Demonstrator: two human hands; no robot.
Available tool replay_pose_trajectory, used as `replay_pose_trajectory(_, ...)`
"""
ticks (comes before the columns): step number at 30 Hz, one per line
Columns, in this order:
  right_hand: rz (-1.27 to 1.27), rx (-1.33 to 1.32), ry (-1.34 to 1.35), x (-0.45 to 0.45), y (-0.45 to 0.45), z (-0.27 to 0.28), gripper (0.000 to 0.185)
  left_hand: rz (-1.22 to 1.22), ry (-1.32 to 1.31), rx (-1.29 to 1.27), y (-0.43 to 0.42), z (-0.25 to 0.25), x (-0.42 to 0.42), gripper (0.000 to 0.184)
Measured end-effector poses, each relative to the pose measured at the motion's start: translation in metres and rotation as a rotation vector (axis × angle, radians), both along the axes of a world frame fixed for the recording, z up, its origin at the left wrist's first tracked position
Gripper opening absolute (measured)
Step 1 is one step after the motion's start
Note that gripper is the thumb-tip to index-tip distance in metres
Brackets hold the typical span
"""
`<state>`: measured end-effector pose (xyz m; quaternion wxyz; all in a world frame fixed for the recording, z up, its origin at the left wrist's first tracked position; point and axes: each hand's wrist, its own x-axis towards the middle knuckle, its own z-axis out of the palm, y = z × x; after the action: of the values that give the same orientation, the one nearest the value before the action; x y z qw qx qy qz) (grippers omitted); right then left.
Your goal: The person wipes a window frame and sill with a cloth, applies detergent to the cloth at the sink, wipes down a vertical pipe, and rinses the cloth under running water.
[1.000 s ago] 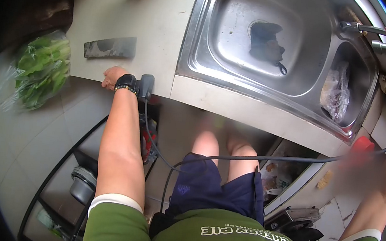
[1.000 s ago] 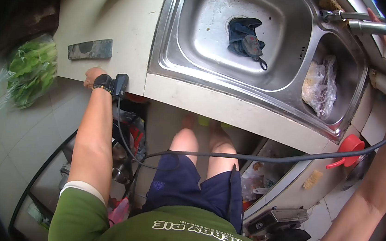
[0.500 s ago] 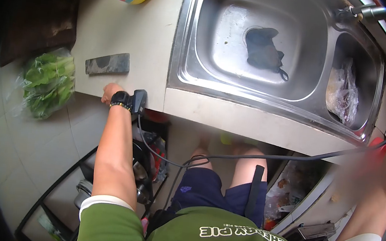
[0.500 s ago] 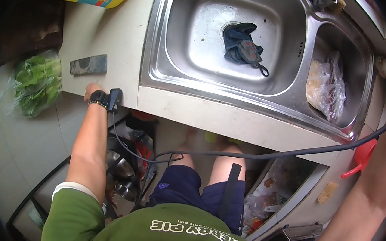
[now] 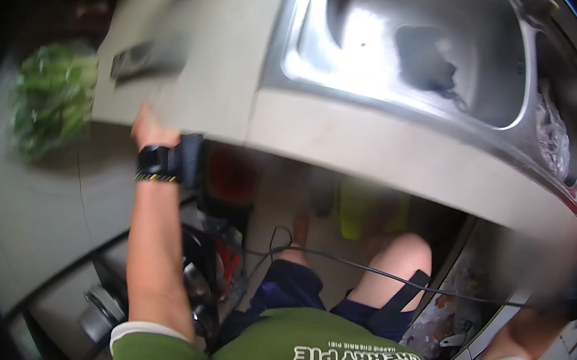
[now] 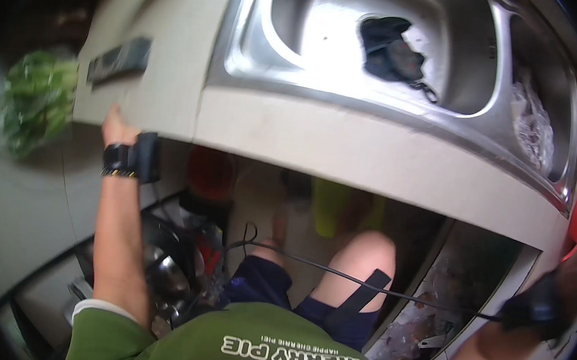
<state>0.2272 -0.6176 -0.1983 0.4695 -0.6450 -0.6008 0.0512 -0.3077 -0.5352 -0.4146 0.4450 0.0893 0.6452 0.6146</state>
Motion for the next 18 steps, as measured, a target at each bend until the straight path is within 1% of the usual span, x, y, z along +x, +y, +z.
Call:
replay_pose_trajectory(2,-0.079,-0.129,-0.167,-0.032,-0.043,-0.057,0.022,0.264,0.442,-0.241,-0.012,0.0,0.029,0.047)
replay_pose_trajectory(3,-0.114,-0.182,-0.249,-0.052,-0.059,-0.085,0.022,0.171,0.442,-0.191,-0.02,-0.007,0.02,0.045)
replay_pose_trajectory(4,-0.1,-0.222,-0.256,-0.068,-0.067,-0.108,0.023,0.081,0.453,-0.151,-0.033,-0.011,0.008,0.044)
replay_pose_trajectory(5,-0.086,-0.261,-0.263,-0.084,-0.076,-0.13,0.023,0.066,0.323,-0.118,-0.046,0.012,0.017,0.039)
replay_pose_trajectory(6,-0.011,-0.258,-0.207,-0.09,-0.079,-0.149,0.024,0.069,0.211,-0.067,-0.069,0.039,0.026,0.034)
replay_pose_trajectory(7,-0.06,-0.274,-0.165,-0.105,-0.079,-0.153,0.025,-0.003,0.118,0.0,-0.087,0.055,0.015,0.031)
replay_pose_trajectory(8,-0.09,-0.288,-0.116,-0.116,-0.078,-0.163,0.026,-0.164,0.177,0.125,-0.107,0.065,-0.002,0.031)
replay_pose_trajectory(9,-0.018,-0.152,-0.312,-0.085,-0.077,-0.204,0.027,-0.3,0.31,0.388,-0.131,0.066,-0.017,0.029)
replay_pose_trajectory(10,-0.091,-0.211,-0.244,-0.08,-0.069,-0.211,0.029,-0.339,0.37,0.449,-0.155,0.089,-0.025,0.024)
replay_pose_trajectory(11,-0.105,-0.227,-0.156,-0.114,-0.065,-0.186,0.035,-0.426,0.486,0.539,-0.179,0.099,-0.043,0.023)
replay_pose_trajectory(12,-0.08,-0.213,-0.158,-0.115,-0.054,-0.18,0.035,-0.481,0.433,0.563,-0.202,0.121,-0.054,0.02)
replay_pose_trajectory(13,-0.116,-0.213,-0.087,-0.131,-0.05,-0.184,0.035,-0.485,0.509,0.61,-0.231,0.129,-0.076,0.019)
replay_pose_trajectory(14,-0.114,-0.203,-0.08,-0.145,-0.045,-0.183,0.035,-0.497,0.576,0.655,-0.255,0.136,-0.094,0.02)
replay_pose_trajectory(16,-0.074,-0.162,-0.124,-0.186,-0.039,-0.182,0.034,-0.448,0.558,0.789,-0.305,0.15,-0.136,0.024)
replay_pose_trajectory(17,-0.048,-0.148,-0.148,-0.21,-0.034,-0.183,0.034,-0.36,0.555,0.92,-0.328,0.158,-0.156,0.027)
replay_pose_trajectory(18,-0.008,-0.132,-0.171,-0.233,-0.022,-0.183,0.034,-0.29,0.537,0.939,-0.353,0.164,-0.176,0.028)
